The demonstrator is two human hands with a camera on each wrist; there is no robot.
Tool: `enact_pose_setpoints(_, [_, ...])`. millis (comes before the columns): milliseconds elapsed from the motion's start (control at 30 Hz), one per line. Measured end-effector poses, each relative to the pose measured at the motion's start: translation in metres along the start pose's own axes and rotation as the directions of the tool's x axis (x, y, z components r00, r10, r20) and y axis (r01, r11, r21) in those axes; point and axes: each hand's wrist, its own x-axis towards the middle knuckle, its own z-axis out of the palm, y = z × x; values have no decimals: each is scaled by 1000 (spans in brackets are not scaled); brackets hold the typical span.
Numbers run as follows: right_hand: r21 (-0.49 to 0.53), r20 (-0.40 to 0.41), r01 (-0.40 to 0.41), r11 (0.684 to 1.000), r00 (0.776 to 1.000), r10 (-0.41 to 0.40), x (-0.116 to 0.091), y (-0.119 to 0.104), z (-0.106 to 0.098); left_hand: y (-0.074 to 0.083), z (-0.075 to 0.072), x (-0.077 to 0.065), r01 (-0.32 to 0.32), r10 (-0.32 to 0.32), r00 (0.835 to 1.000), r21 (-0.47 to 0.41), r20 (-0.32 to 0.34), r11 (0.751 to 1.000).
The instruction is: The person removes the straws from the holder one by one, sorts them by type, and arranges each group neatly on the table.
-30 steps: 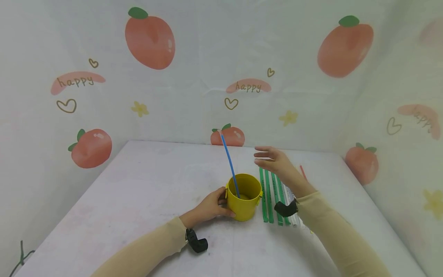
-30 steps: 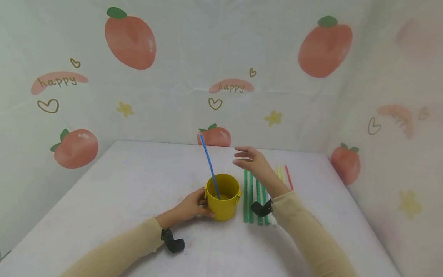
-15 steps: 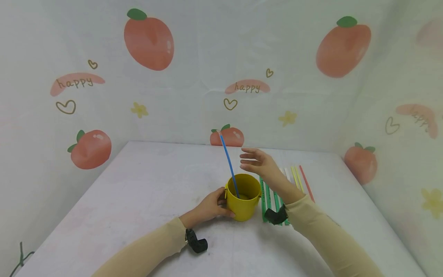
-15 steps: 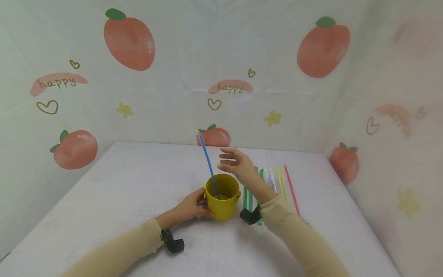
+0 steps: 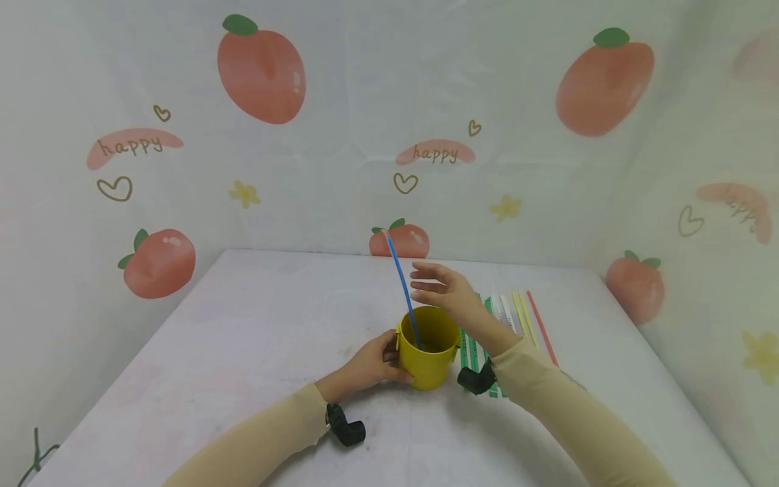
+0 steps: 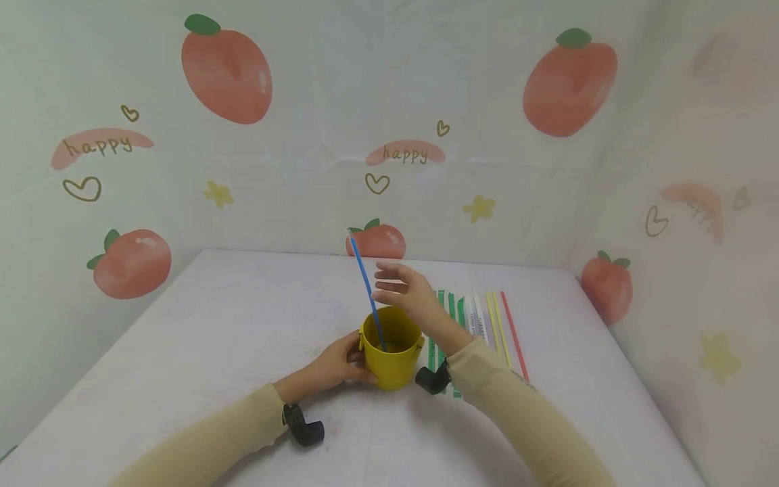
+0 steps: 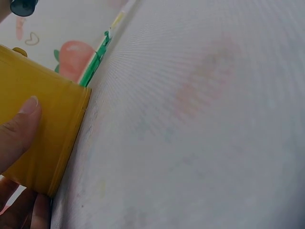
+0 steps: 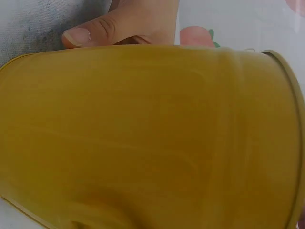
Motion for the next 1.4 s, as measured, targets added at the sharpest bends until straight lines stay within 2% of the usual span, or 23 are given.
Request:
enact_pose_setpoints(700, [-102, 2, -92, 990, 996, 93, 9, -1, 7, 2, 0, 0, 10, -10, 1000, 11, 3, 1000])
enact_pose_setpoints(1067, [-87, 23, -95, 992, 995, 97, 12, 0, 7, 2, 0, 0, 8, -8, 1000, -1, 6, 1000])
enact_pose_setpoints(1400, [-94, 8, -142, 985, 990, 144, 13, -2, 7, 3, 0, 1, -6, 6, 1000, 14, 0, 1000])
